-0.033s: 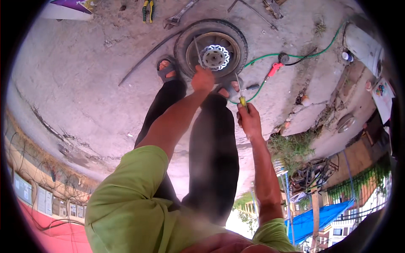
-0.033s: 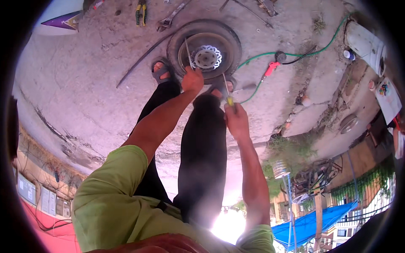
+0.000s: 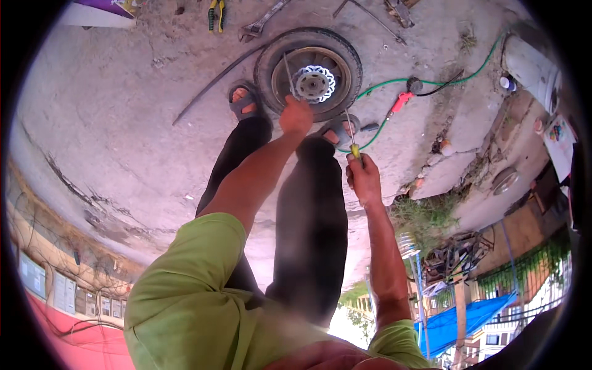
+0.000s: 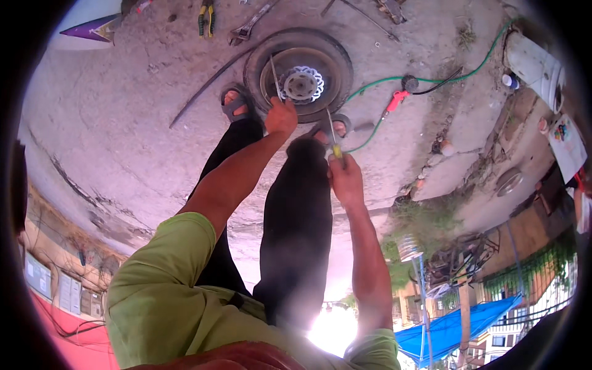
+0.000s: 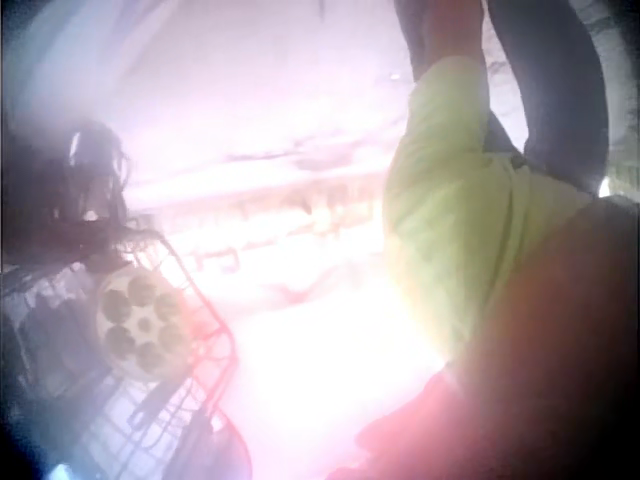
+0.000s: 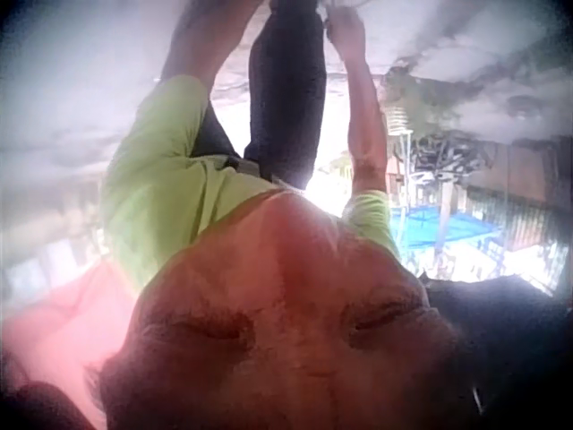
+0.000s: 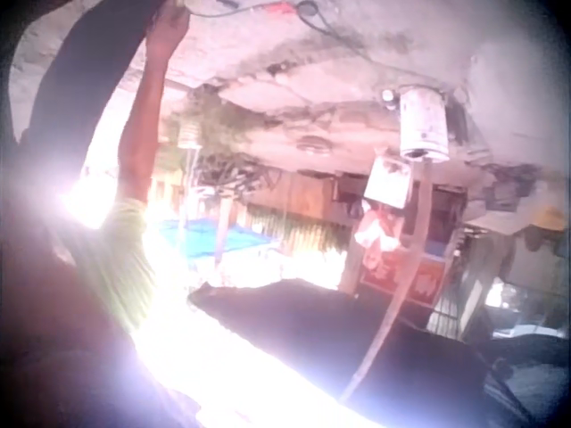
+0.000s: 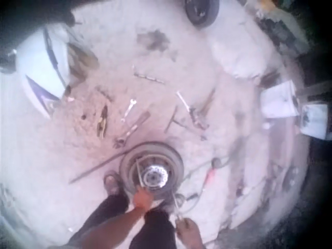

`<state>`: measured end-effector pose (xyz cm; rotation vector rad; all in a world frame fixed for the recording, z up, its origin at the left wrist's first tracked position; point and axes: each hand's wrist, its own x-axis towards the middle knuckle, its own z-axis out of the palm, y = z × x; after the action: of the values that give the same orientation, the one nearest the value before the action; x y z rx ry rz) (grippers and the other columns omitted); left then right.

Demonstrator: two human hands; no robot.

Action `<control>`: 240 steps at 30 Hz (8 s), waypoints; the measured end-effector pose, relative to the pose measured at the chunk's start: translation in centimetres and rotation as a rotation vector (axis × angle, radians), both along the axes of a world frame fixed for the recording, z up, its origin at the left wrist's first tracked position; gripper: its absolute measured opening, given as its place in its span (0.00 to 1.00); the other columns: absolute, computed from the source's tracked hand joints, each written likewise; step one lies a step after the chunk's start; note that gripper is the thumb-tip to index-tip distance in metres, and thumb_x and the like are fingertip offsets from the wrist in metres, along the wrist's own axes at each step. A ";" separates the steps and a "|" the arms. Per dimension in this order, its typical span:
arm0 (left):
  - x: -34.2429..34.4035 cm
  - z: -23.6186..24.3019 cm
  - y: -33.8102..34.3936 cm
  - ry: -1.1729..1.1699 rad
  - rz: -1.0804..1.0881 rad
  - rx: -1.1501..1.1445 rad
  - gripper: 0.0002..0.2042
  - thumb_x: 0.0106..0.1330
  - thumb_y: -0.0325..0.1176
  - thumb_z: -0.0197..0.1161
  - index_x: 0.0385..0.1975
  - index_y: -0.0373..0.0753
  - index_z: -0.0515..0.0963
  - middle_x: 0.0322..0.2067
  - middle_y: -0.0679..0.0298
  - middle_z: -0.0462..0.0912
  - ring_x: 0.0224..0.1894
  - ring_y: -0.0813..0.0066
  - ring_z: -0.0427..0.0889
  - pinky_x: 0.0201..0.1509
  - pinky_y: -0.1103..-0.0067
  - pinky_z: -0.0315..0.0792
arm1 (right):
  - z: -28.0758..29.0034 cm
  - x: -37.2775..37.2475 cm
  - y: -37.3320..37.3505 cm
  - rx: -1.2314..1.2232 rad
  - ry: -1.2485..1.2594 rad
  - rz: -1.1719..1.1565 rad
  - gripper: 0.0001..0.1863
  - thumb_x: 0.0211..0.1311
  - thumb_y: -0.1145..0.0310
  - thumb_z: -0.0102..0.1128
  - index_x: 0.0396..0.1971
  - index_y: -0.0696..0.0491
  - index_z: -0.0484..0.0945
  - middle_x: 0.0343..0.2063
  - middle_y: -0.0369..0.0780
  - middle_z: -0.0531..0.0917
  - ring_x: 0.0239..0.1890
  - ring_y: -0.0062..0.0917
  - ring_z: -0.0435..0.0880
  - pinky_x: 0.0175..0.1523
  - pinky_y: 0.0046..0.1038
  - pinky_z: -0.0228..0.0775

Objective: The person removes a tire from a wheel using a screwdriver and a hammer, then fits a new tire onto the wheel by hand and using a screwdriver to pry the bead over the rim.

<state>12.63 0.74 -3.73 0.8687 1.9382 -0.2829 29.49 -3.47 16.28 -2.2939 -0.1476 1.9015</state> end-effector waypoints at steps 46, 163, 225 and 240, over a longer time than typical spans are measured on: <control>-0.7 -7.8 4.9 0.235 -1.022 -0.612 0.23 0.71 0.49 0.60 0.64 0.53 0.80 0.68 0.63 0.76 0.71 0.55 0.72 0.69 0.43 0.60 | -6.9 13.1 -13.1 -0.060 0.232 -0.114 0.11 0.75 0.61 0.59 0.40 0.54 0.76 0.21 0.32 0.76 0.20 0.14 0.72 0.23 0.21 0.64; -2.3 -3.6 16.1 -0.390 -0.526 0.243 0.28 0.77 0.55 0.47 0.54 0.34 0.81 0.57 0.43 0.81 0.62 0.47 0.79 0.67 0.63 0.68 | -13.4 10.5 6.4 0.496 0.031 0.841 0.21 0.71 0.57 0.58 0.54 0.58 0.79 0.30 0.49 0.86 0.33 0.38 0.87 0.39 0.39 0.76; -2.3 -3.5 15.0 -0.195 -0.920 0.567 0.14 0.73 0.36 0.50 0.53 0.39 0.76 0.50 0.41 0.80 0.54 0.42 0.80 0.59 0.57 0.73 | -27.0 -3.2 -7.2 0.626 -0.398 0.461 0.22 0.75 0.51 0.55 0.44 0.59 0.73 0.38 0.59 0.83 0.44 0.60 0.82 0.49 0.53 0.72; -3.6 -5.8 15.6 -0.201 -0.760 0.408 0.23 0.79 0.46 0.42 0.56 0.34 0.78 0.60 0.44 0.78 0.62 0.41 0.75 0.68 0.59 0.67 | -15.9 13.9 -2.4 0.663 -0.312 0.920 0.16 0.70 0.59 0.61 0.46 0.55 0.75 0.35 0.50 0.85 0.39 0.50 0.86 0.42 0.47 0.76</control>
<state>9.08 16.36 -9.58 1.8220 1.4255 -0.2267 43.37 -5.84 0.43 -2.1225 -1.8085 1.3463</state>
